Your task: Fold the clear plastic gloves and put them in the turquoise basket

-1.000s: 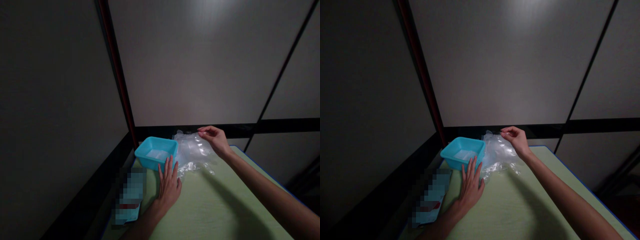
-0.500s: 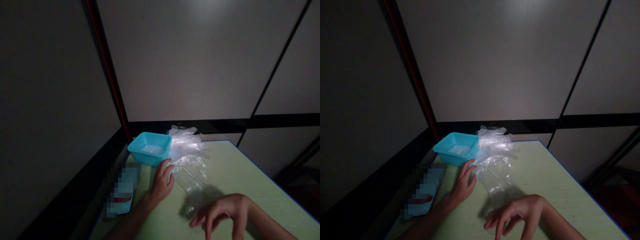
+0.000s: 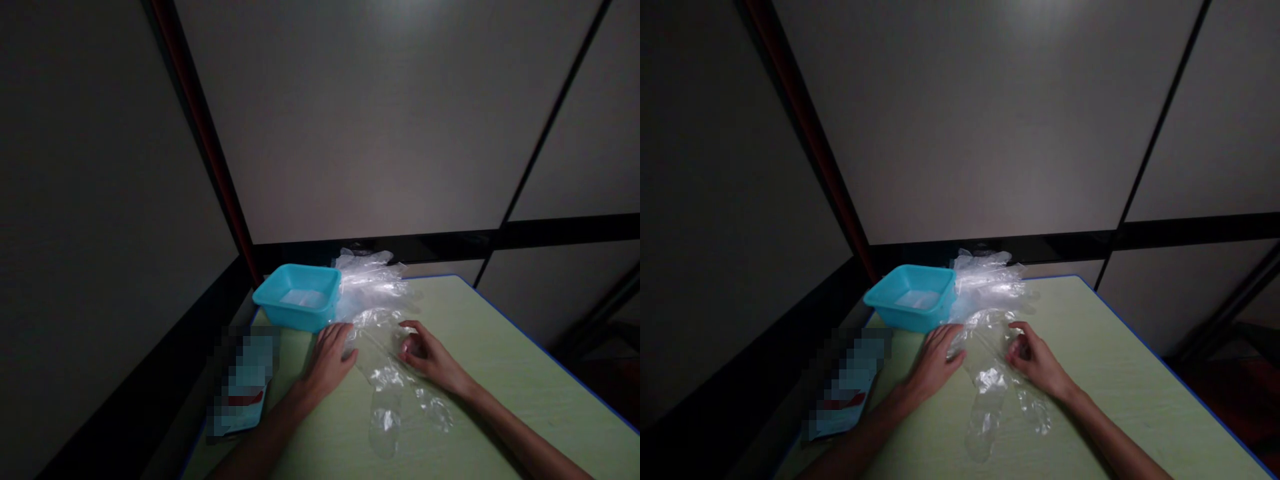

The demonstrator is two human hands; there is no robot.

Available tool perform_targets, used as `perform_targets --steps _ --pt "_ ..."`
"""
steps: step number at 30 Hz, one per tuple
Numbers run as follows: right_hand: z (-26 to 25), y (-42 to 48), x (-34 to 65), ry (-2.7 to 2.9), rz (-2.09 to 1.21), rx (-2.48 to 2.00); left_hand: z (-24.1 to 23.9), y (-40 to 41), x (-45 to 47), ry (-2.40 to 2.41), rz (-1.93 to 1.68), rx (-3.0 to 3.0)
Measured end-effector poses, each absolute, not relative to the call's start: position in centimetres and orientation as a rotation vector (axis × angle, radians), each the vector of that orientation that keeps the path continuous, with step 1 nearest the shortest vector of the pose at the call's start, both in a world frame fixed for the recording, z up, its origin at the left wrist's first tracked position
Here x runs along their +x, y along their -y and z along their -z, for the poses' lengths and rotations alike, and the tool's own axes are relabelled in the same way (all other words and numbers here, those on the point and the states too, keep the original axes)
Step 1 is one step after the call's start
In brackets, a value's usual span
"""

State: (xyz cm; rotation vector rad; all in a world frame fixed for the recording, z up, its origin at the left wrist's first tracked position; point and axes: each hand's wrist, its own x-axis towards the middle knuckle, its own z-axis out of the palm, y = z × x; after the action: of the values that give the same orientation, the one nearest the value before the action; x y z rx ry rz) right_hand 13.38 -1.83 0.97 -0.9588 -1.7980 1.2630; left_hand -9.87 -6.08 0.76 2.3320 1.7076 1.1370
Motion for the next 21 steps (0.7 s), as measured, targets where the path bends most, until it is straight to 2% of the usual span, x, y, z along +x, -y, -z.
perform_targets --steps 3,5,7,10,13,16,18,21 --pt "-2.2 2.1 13.5 1.542 -1.659 -0.827 -0.7 6.2 -9.9 -1.670 -1.180 2.316" --pt "-3.3 1.9 14.1 1.356 -1.749 -0.824 -0.7 6.3 -9.9 -1.650 -1.221 2.294" --pt "-4.5 1.7 15.1 1.216 -1.667 -0.788 -0.7 6.3 -9.9 -1.629 -1.258 2.276" --pt "-6.0 2.0 16.4 1.174 -1.352 -0.720 -0.6 6.3 -9.9 -1.592 -1.292 2.264" --pt "-6.9 3.6 16.8 1.457 -0.962 -0.673 -0.6 6.3 -9.8 -1.561 -1.304 2.263" --pt "-7.1 6.0 15.5 2.115 -0.723 -0.551 -0.7 6.3 -9.8 -1.544 -1.295 2.263" --pt "-7.0 7.4 14.0 2.572 -0.657 -0.516 -0.8 6.3 -9.8 -1.536 -1.285 2.261" --pt "-6.7 8.6 12.0 2.834 -0.706 -0.434 -1.0 6.3 -9.7 -1.537 -1.279 2.245"
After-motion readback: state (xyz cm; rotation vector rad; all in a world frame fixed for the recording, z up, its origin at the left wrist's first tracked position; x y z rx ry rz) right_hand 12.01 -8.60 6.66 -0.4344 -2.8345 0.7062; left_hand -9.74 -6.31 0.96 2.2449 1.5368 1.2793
